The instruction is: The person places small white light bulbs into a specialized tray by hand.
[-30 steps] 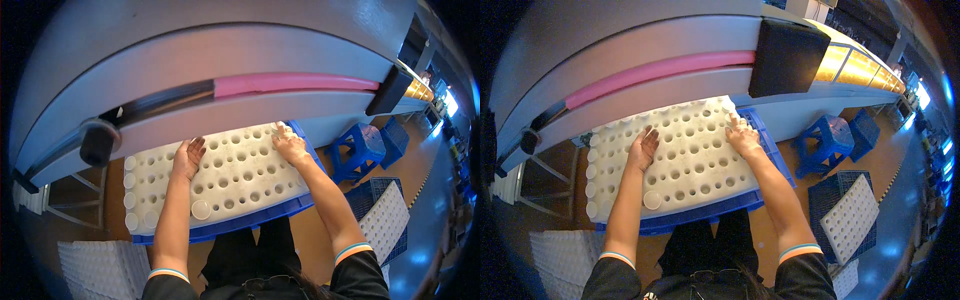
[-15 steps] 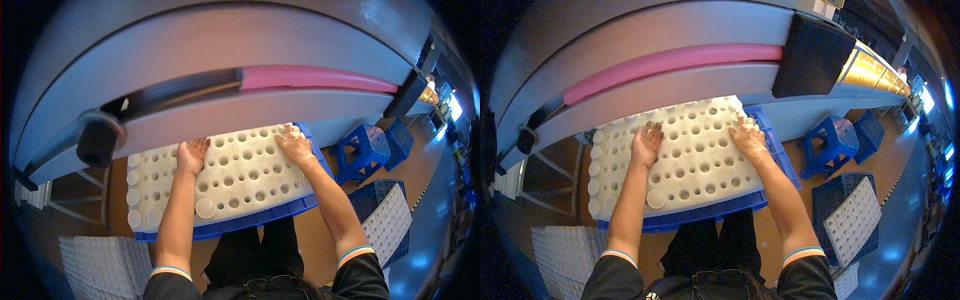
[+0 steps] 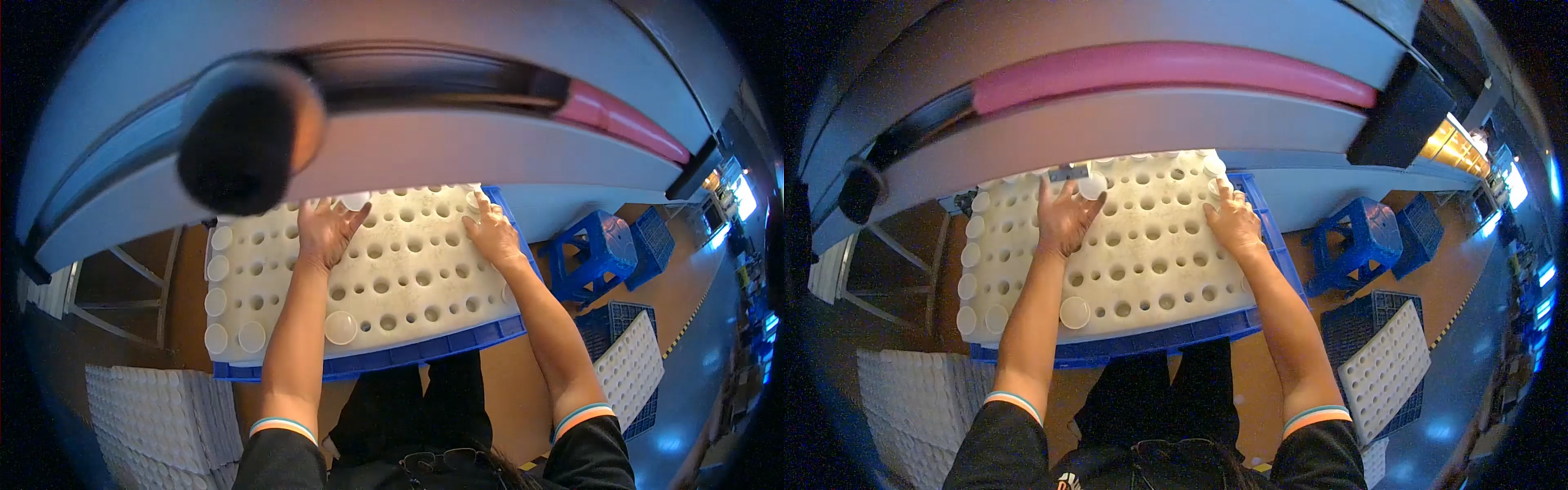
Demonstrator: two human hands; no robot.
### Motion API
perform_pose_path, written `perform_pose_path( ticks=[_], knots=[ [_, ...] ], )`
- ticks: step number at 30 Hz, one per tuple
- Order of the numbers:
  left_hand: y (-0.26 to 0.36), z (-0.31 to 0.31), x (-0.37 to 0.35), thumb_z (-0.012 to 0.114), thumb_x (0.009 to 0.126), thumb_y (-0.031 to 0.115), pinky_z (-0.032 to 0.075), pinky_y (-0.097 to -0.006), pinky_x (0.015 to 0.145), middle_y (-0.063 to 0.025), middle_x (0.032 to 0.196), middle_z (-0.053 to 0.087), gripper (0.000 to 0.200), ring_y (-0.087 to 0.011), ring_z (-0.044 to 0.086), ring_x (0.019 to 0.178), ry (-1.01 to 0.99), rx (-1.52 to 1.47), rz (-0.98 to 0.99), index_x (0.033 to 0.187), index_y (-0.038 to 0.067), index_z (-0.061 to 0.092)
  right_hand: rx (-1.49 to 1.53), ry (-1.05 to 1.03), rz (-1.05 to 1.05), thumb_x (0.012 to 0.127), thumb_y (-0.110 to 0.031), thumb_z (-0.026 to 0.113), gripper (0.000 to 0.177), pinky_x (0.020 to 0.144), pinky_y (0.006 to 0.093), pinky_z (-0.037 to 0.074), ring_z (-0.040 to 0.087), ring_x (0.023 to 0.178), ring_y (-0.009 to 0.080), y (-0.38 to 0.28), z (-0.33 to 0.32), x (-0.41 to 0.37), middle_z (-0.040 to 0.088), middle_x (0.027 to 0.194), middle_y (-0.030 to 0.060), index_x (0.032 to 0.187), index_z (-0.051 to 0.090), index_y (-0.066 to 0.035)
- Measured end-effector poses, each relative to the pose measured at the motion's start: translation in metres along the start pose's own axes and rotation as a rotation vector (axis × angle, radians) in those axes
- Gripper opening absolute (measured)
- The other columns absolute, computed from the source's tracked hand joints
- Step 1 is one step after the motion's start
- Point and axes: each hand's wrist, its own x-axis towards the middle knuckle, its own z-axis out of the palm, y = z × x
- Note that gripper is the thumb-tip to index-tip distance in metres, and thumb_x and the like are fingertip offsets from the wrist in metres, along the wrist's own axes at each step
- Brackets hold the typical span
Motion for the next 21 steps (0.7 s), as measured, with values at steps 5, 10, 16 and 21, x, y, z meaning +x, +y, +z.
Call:
perform_pose_path(
  ticks=[5,10,16,21],
  knots=[
    [-0.005,-0.018,0.015,0.055,0.093,0.038,0.058,-0.0300,0.082,-0.0166,0.125,0.046,0.058,-0.0271,0.059,0.103,0.047,0.280,0.040,0.134,0.004,0.035,0.019,0.012,0.005,0.089,-0.041,0.052,0.063,0.093,0.0490,0.045,0.053,0.114,0.0407,0.001,0.000,0.002,0.049,0.125,0.0242,0.142,0.031,-0.013],
    [-0.005,-0.024,0.021,0.057,0.094,0.022,0.058,-0.0265,0.075,-0.0102,0.105,0.061,0.029,-0.0186,0.064,0.092,0.118,0.347,0.071,0.112,0.000,0.054,0.019,-0.033,0.030,0.089,-0.040,0.051,0.064,0.096,0.0486,0.043,0.051,0.116,0.0409,-0.003,-0.006,-0.001,0.048,0.129,0.0245,0.143,0.030,-0.013],
    [-0.005,0.041,-0.020,0.051,0.097,0.028,0.058,-0.0260,0.072,-0.0136,0.117,0.058,0.045,-0.0170,0.064,0.089,-0.055,0.739,-0.071,0.126,-0.006,0.049,-0.026,-0.051,0.075,0.090,-0.040,0.050,0.061,0.096,0.0485,0.043,0.051,0.116,0.0401,-0.005,-0.003,0.003,0.048,0.129,0.0227,0.143,0.031,-0.015],
    [-0.016,0.084,-0.098,0.051,0.097,0.028,0.056,-0.0280,0.065,-0.0088,0.120,0.057,0.042,-0.0182,0.065,0.086,-0.364,1.097,-0.462,0.130,0.002,0.048,-0.006,-0.058,0.082,0.091,-0.040,0.049,0.060,0.096,0.0480,0.043,0.051,0.116,0.0386,-0.004,-0.003,0.001,0.048,0.127,0.0206,0.143,0.031,-0.016]
  ],
)
